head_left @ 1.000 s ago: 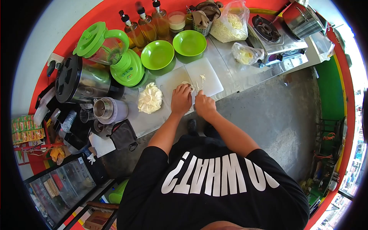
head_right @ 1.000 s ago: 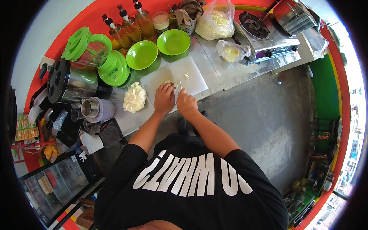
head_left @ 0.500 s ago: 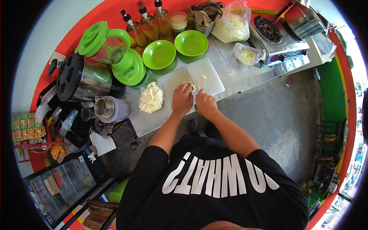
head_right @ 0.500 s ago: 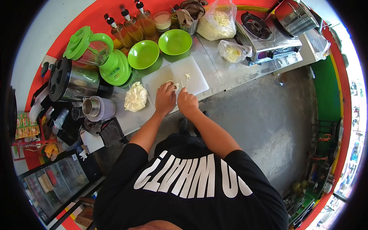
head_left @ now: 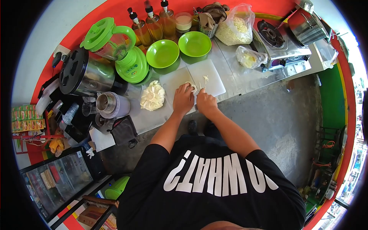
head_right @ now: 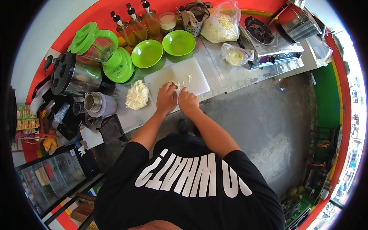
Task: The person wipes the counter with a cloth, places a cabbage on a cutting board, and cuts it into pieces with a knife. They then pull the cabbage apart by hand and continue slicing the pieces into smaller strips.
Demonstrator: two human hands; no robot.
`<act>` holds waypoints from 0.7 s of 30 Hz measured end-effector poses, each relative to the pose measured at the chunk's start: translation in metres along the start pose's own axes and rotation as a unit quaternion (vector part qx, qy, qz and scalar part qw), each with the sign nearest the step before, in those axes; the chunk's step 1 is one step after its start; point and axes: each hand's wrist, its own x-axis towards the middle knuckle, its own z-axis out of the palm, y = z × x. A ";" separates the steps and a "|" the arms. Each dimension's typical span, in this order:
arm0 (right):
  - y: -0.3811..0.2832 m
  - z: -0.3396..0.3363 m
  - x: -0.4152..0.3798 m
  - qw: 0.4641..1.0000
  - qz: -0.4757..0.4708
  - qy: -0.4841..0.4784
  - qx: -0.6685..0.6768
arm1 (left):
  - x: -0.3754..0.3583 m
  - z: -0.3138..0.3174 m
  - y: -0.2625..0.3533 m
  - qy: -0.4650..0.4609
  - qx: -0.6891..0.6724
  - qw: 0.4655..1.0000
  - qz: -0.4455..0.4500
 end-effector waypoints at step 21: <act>0.002 0.014 -0.021 0.999 0.037 -0.012 0.026 | 0.001 0.003 -0.003 0.016 -0.014 1.000 0.014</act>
